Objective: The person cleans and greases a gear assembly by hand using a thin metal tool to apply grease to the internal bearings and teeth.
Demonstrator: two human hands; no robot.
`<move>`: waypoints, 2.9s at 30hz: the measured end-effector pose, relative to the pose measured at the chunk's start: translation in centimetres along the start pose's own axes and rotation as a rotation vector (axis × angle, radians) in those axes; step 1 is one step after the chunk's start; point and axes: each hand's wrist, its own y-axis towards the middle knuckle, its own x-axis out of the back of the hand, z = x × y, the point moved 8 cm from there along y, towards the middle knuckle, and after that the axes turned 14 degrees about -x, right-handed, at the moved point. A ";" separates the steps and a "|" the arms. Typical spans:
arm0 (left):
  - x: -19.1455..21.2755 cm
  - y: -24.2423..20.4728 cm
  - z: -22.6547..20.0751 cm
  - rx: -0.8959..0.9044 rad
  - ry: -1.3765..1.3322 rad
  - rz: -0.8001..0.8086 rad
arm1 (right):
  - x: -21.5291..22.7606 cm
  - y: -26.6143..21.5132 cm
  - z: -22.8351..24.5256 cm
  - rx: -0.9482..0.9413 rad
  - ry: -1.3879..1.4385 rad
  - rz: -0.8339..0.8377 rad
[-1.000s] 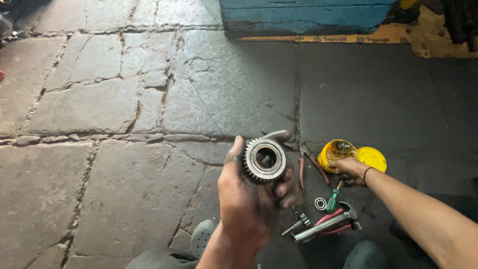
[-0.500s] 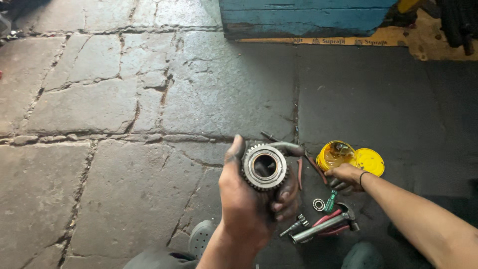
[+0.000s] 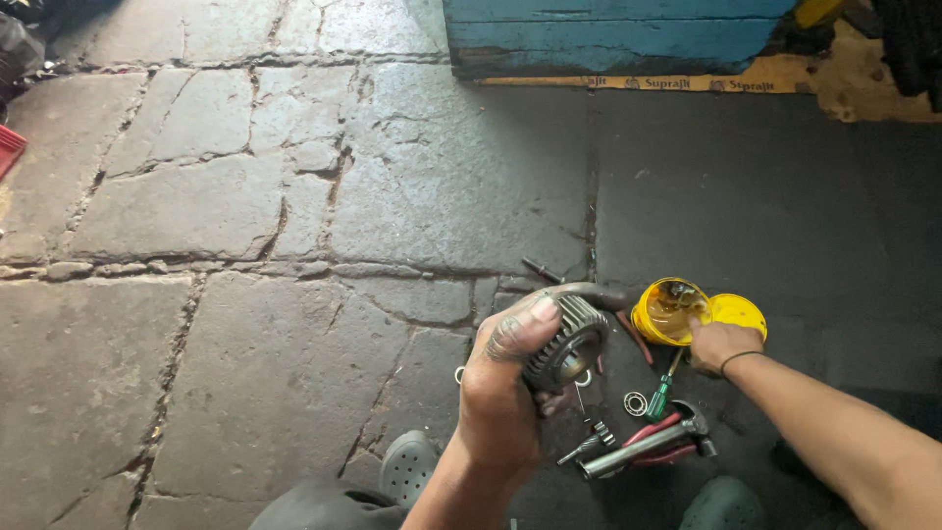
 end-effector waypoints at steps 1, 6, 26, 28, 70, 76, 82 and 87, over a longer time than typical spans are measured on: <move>0.2 0.0 -0.1 -0.017 0.033 -0.001 | 0.1 -1.0 -0.5 -0.019 -0.087 0.040; 1.1 -0.3 0.7 0.005 -0.015 -0.069 | 0.2 -2.6 -1.0 -0.061 -0.301 0.204; 1.6 -0.5 1.2 0.079 0.006 -0.199 | -5.4 4.3 0.8 -0.280 1.117 0.741; 1.7 -0.6 1.3 0.081 0.077 -0.191 | -3.3 4.7 0.5 -0.154 0.871 0.471; 2.1 -1.0 0.8 0.142 0.034 -0.372 | -8.9 -6.5 12.5 0.051 0.764 0.069; 2.7 -2.0 1.7 0.179 0.029 -0.399 | -9.7 -10.8 14.2 -0.163 0.880 -0.011; 3.2 -2.7 1.8 0.190 0.006 -0.468 | -8.7 -11.1 14.7 -0.163 0.872 -0.080; 3.1 -2.7 1.3 0.127 0.100 -0.421 | -9.2 -11.1 14.7 -0.130 0.871 -0.141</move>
